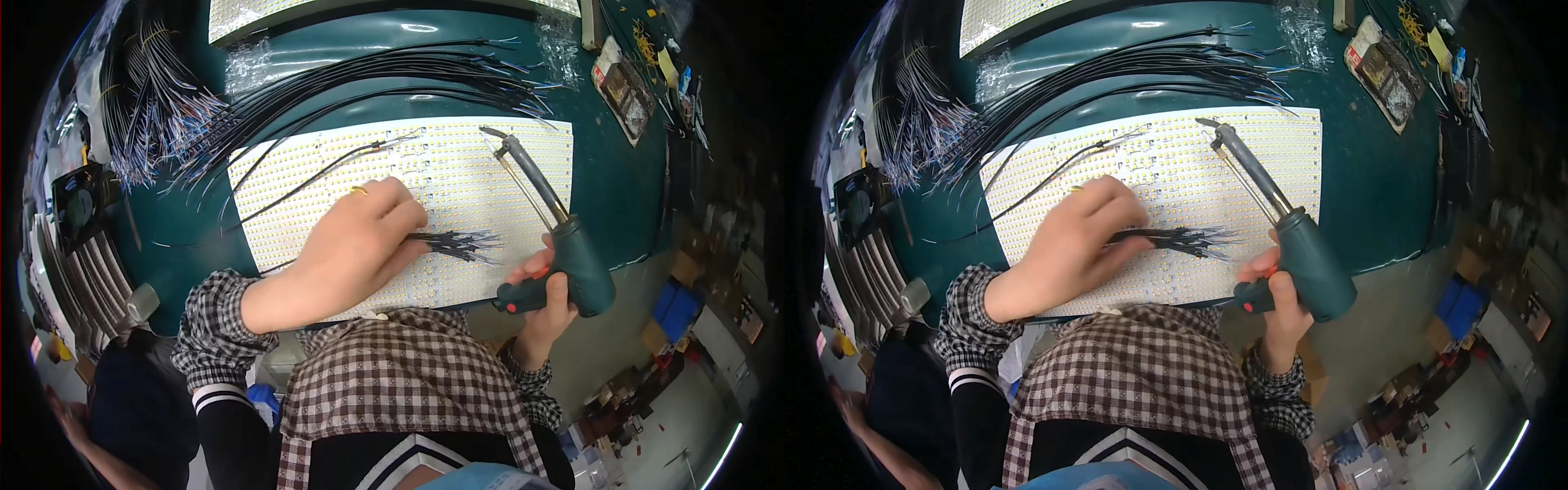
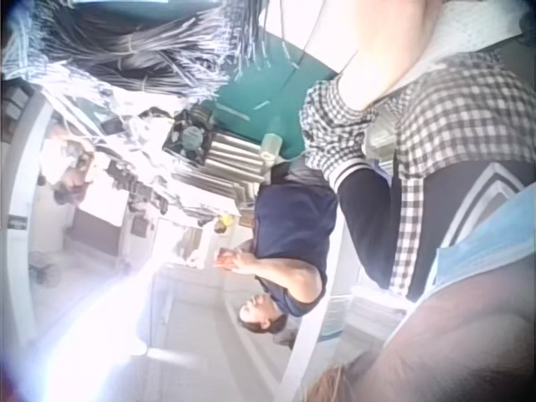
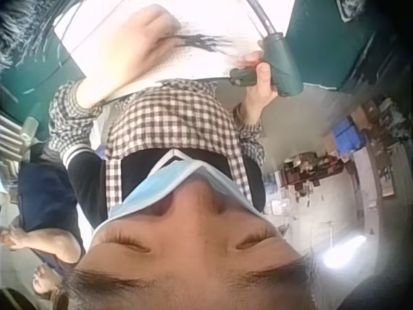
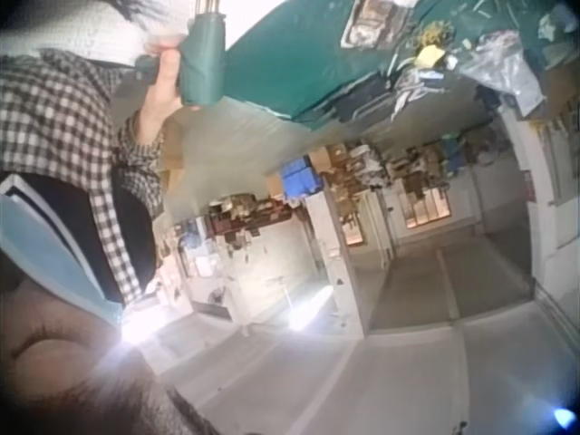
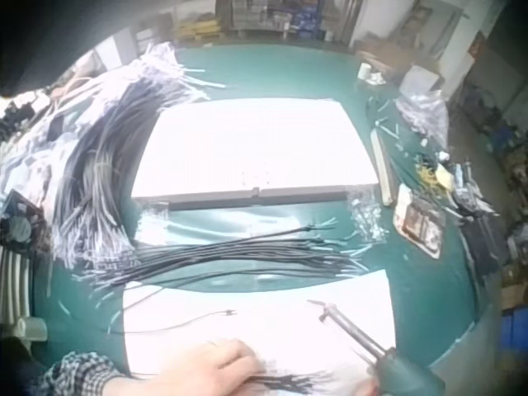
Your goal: The person uses a soldering iron to attach black wires to a large LED panel. They systematically solder multiple connection points along the edge of the panel, handling the wires and tool with both hands. The task involves precise placement of the soldering tip and wire ends to create electrical connections.
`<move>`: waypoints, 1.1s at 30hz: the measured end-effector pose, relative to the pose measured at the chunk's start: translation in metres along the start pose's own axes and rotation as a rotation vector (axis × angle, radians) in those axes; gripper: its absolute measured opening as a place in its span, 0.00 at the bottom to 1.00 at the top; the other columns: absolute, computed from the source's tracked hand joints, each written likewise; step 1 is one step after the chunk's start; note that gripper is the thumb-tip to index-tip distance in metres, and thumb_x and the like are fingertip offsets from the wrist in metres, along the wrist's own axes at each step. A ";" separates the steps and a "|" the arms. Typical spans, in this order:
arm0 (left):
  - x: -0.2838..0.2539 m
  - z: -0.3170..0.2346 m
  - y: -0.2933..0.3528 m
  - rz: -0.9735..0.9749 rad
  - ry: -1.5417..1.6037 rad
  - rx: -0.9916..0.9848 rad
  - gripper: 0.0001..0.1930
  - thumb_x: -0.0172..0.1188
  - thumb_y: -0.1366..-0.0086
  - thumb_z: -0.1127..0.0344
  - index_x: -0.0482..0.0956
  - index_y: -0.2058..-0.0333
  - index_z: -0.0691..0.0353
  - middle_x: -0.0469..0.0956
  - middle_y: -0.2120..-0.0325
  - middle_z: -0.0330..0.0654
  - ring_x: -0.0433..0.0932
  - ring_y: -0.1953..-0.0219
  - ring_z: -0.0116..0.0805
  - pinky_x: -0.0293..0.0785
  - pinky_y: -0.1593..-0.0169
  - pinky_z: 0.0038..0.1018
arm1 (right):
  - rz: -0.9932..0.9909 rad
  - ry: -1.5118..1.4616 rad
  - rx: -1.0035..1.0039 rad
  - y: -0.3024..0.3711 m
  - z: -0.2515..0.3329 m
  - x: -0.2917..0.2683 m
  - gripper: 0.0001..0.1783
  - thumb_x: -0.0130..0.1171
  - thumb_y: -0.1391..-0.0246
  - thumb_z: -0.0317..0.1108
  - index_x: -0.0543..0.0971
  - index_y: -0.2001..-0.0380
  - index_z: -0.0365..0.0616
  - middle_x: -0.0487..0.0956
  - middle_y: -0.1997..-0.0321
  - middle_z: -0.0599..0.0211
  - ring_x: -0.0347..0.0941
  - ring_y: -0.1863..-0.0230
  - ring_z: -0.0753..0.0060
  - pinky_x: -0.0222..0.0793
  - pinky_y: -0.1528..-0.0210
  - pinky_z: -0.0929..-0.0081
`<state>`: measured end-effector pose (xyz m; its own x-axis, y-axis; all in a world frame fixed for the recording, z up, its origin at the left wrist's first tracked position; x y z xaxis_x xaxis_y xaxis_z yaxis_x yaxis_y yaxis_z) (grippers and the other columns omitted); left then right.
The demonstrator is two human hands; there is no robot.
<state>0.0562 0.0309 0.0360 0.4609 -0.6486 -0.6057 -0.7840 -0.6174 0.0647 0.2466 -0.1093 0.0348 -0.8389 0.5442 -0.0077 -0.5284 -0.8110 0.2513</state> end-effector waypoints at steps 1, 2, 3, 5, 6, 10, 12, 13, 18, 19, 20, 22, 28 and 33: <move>0.012 0.003 0.000 0.061 -0.005 -0.001 0.08 0.62 0.48 0.73 0.73 0.69 0.62 0.72 0.69 0.44 0.74 0.66 0.45 0.70 0.64 0.34 | 0.000 -0.017 -0.007 -0.002 -0.001 -0.001 0.30 0.52 0.42 0.42 0.65 0.50 0.21 0.75 0.69 0.57 0.75 0.73 0.68 0.77 0.73 0.73; 0.020 0.005 0.000 0.122 -0.009 -0.003 0.08 0.62 0.48 0.73 0.73 0.69 0.62 0.73 0.69 0.45 0.74 0.66 0.45 0.70 0.64 0.33 | 0.001 -0.033 -0.014 -0.004 -0.001 -0.002 0.30 0.51 0.42 0.42 0.64 0.50 0.21 0.75 0.69 0.57 0.75 0.73 0.68 0.77 0.73 0.73; 0.018 0.008 -0.001 0.076 0.068 -0.046 0.07 0.62 0.47 0.74 0.73 0.70 0.62 0.72 0.71 0.45 0.74 0.67 0.45 0.70 0.66 0.33 | 0.004 -0.037 -0.034 -0.005 0.000 -0.003 0.30 0.51 0.42 0.42 0.64 0.50 0.21 0.75 0.68 0.57 0.75 0.73 0.68 0.77 0.73 0.73; 0.016 0.013 0.000 -0.009 0.228 -0.127 0.06 0.61 0.47 0.74 0.73 0.70 0.63 0.72 0.73 0.46 0.75 0.70 0.45 0.70 0.68 0.33 | 0.001 -0.040 -0.070 -0.003 0.001 -0.005 0.30 0.51 0.41 0.42 0.64 0.50 0.22 0.75 0.68 0.56 0.75 0.72 0.67 0.78 0.73 0.72; 0.012 0.012 0.000 -0.046 0.194 -0.115 0.06 0.61 0.46 0.75 0.73 0.71 0.63 0.72 0.74 0.46 0.75 0.71 0.45 0.70 0.69 0.33 | 0.006 -0.044 -0.083 -0.001 0.001 -0.007 0.30 0.51 0.41 0.43 0.64 0.49 0.22 0.75 0.68 0.56 0.75 0.72 0.67 0.78 0.73 0.72; -0.015 0.013 0.011 -0.161 -0.073 -0.173 0.04 0.59 0.45 0.73 0.72 0.71 0.62 0.71 0.76 0.45 0.74 0.73 0.46 0.70 0.70 0.36 | 0.006 -0.066 -0.103 -0.001 -0.001 -0.011 0.30 0.50 0.41 0.43 0.64 0.49 0.22 0.76 0.67 0.56 0.76 0.72 0.66 0.78 0.73 0.73; -0.025 0.022 0.019 -0.169 -0.277 -0.253 0.05 0.59 0.46 0.72 0.71 0.70 0.62 0.71 0.73 0.45 0.74 0.71 0.46 0.71 0.68 0.37 | 0.000 -0.076 -0.106 -0.002 -0.002 -0.012 0.30 0.50 0.41 0.43 0.64 0.49 0.23 0.76 0.67 0.56 0.76 0.72 0.66 0.78 0.73 0.73; -0.028 0.020 0.019 -0.203 -0.267 -0.220 0.06 0.59 0.46 0.73 0.72 0.70 0.63 0.71 0.72 0.45 0.74 0.69 0.46 0.71 0.67 0.36 | 0.010 -0.076 -0.109 -0.002 -0.002 -0.012 0.29 0.50 0.41 0.43 0.65 0.49 0.23 0.76 0.67 0.56 0.76 0.72 0.66 0.77 0.73 0.73; -0.016 0.018 -0.004 -0.239 -0.283 -0.071 0.08 0.60 0.45 0.72 0.72 0.68 0.63 0.70 0.69 0.45 0.72 0.68 0.45 0.69 0.66 0.35 | 0.001 -0.113 -0.087 -0.007 -0.002 -0.006 0.29 0.56 0.45 0.41 0.68 0.51 0.23 0.77 0.68 0.56 0.77 0.73 0.65 0.77 0.74 0.73; -0.010 0.022 -0.010 -0.215 -0.300 -0.043 0.08 0.60 0.46 0.72 0.72 0.68 0.63 0.70 0.70 0.45 0.72 0.69 0.45 0.68 0.66 0.34 | -0.003 -0.109 -0.092 -0.005 -0.001 -0.005 0.29 0.56 0.45 0.41 0.68 0.51 0.23 0.77 0.68 0.56 0.77 0.73 0.65 0.77 0.74 0.73; -0.008 0.029 -0.012 -0.236 -0.249 -0.052 0.08 0.61 0.46 0.72 0.72 0.68 0.63 0.69 0.72 0.45 0.71 0.70 0.44 0.68 0.66 0.34 | -0.007 -0.105 -0.097 -0.004 0.000 -0.005 0.29 0.56 0.45 0.41 0.68 0.51 0.24 0.77 0.68 0.56 0.77 0.73 0.65 0.77 0.74 0.73; -0.007 0.031 -0.013 -0.229 -0.245 -0.059 0.07 0.61 0.46 0.72 0.71 0.69 0.63 0.69 0.72 0.44 0.71 0.69 0.44 0.68 0.65 0.34 | 0.029 -0.062 -0.106 -0.001 -0.003 -0.010 0.29 0.51 0.42 0.42 0.67 0.50 0.24 0.76 0.66 0.56 0.76 0.72 0.66 0.77 0.73 0.73; -0.005 0.032 -0.013 -0.244 -0.306 -0.032 0.07 0.60 0.45 0.72 0.71 0.69 0.63 0.70 0.73 0.44 0.72 0.69 0.45 0.68 0.66 0.35 | 0.033 -0.047 -0.075 -0.001 -0.009 -0.010 0.28 0.48 0.40 0.42 0.66 0.49 0.24 0.76 0.65 0.55 0.76 0.72 0.66 0.77 0.72 0.74; -0.014 0.024 -0.015 -0.306 -0.201 -0.047 0.04 0.57 0.45 0.73 0.70 0.72 0.63 0.69 0.75 0.45 0.73 0.72 0.44 0.70 0.69 0.36 | 0.058 -0.054 -0.075 -0.002 -0.010 -0.010 0.28 0.48 0.40 0.42 0.66 0.49 0.24 0.76 0.64 0.53 0.77 0.72 0.65 0.77 0.72 0.74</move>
<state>0.0517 0.0602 0.0246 0.5768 -0.3330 -0.7460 -0.6000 -0.7923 -0.1103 0.2545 -0.1149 0.0250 -0.8611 0.5052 0.0574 -0.4893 -0.8540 0.1767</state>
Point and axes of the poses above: each hand's wrist, its own y-axis away from the middle knuckle, its own x-axis out of the palm, z = x × y, the point moved 7 cm from there along -y, towards the middle knuckle
